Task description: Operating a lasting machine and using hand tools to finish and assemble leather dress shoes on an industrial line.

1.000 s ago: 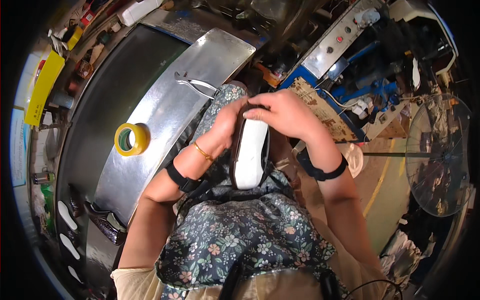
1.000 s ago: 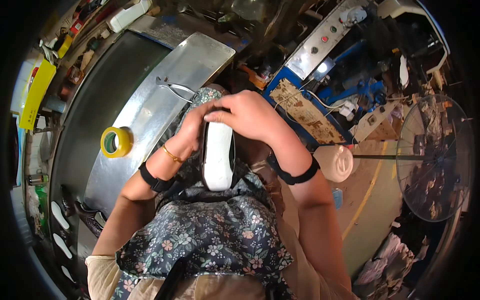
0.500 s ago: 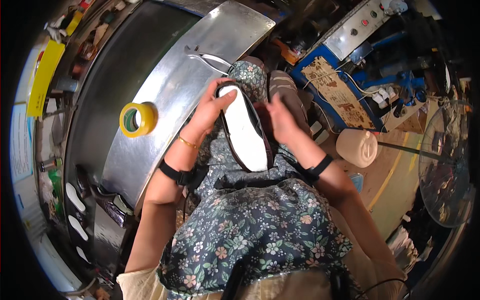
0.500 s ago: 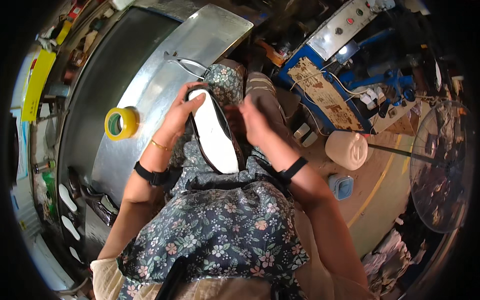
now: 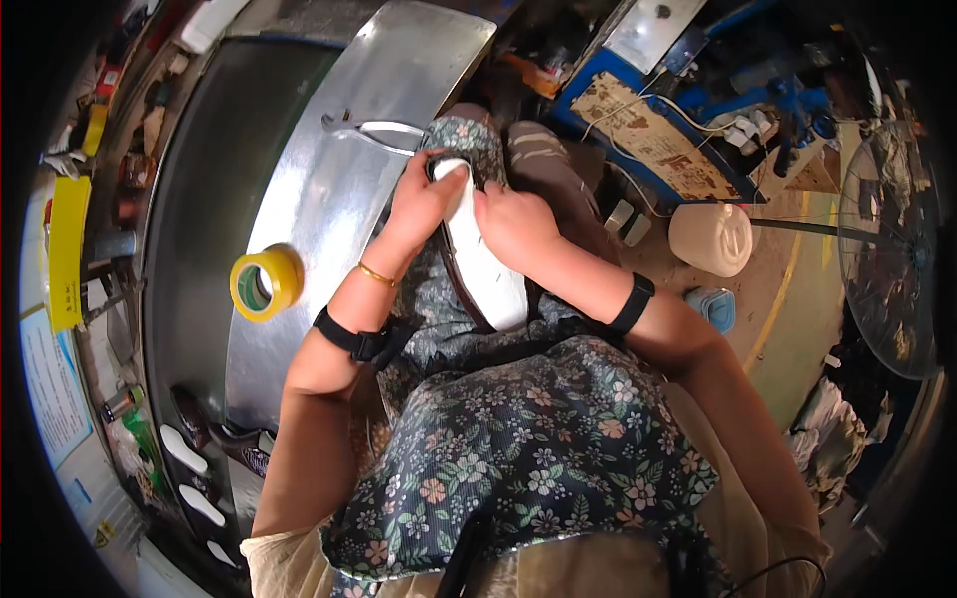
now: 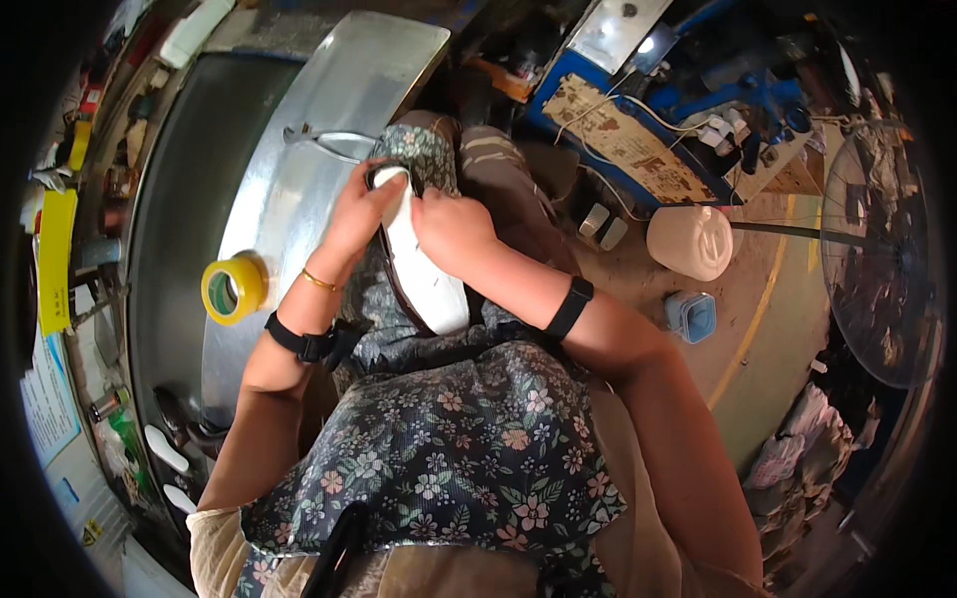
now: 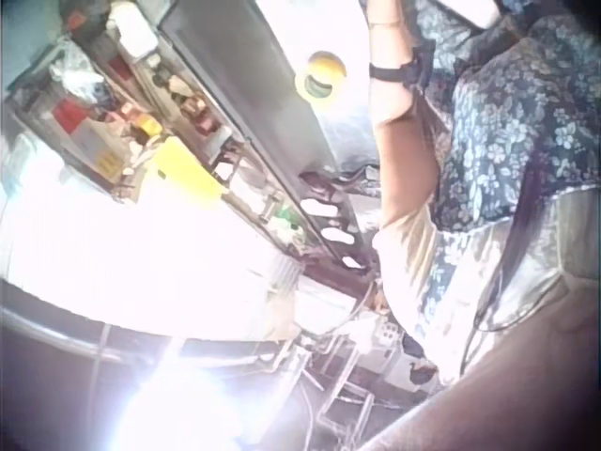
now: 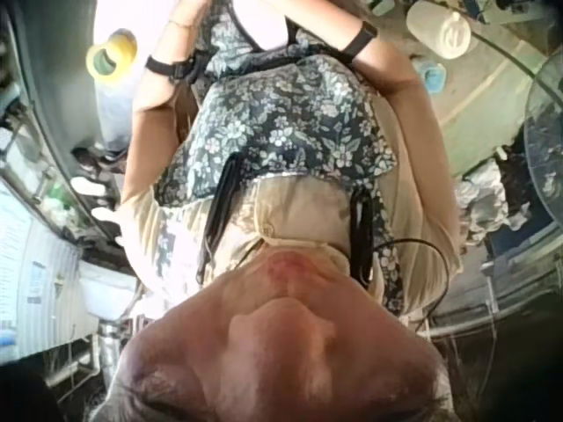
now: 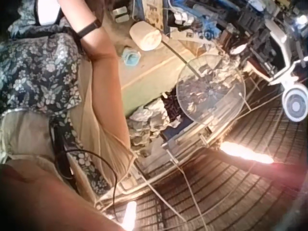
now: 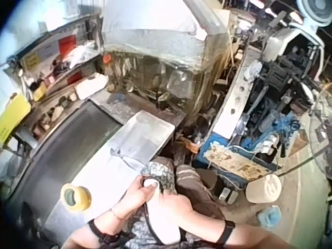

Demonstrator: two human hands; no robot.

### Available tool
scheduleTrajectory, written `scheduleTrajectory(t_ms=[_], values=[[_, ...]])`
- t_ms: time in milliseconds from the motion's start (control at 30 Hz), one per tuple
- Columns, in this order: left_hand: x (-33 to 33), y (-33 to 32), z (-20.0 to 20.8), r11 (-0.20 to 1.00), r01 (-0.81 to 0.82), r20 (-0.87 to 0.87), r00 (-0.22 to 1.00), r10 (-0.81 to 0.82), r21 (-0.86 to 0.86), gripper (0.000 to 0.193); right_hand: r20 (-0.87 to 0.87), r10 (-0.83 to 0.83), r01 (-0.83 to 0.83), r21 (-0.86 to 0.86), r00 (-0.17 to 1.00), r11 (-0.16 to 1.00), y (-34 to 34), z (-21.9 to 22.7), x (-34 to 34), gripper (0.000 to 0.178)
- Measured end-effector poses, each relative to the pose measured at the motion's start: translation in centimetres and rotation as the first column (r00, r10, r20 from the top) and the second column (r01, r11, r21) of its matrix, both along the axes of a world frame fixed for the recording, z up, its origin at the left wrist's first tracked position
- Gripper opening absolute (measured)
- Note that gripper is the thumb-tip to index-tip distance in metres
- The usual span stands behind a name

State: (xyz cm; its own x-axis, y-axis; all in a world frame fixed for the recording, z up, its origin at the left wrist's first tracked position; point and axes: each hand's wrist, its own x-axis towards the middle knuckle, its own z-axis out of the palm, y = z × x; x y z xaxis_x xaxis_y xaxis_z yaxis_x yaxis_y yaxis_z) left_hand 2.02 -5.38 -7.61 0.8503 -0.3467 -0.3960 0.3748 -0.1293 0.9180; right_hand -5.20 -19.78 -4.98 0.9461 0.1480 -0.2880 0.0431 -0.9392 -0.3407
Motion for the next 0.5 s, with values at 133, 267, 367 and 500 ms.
scheduleTrajectory(t_ms=[133,267,367,500], values=[[-0.5,0.2,-0.5,0.982,0.117,0.180,0.973,-0.143,0.149,0.041,-0.257,-0.266,0.354,0.823,0.929,0.443,-0.6,-6.0,-6.9,0.060],[-0.5,0.6,1.2,0.950,0.025,-0.118,0.991,-0.065,-0.311,0.046,-0.331,-0.301,0.434,0.807,0.894,0.400,-0.3,-6.9,-5.1,0.072],[-3.4,0.9,1.1,0.911,-0.407,-0.060,0.910,0.411,0.068,0.050,-0.402,-0.333,0.522,0.639,0.853,0.564,2.0,-1.7,-2.3,0.070],[-3.6,2.4,3.9,0.270,-0.108,0.220,0.877,-0.427,0.957,0.047,-0.161,-0.312,0.349,0.526,0.936,0.775,4.6,-2.0,-3.8,0.076]])
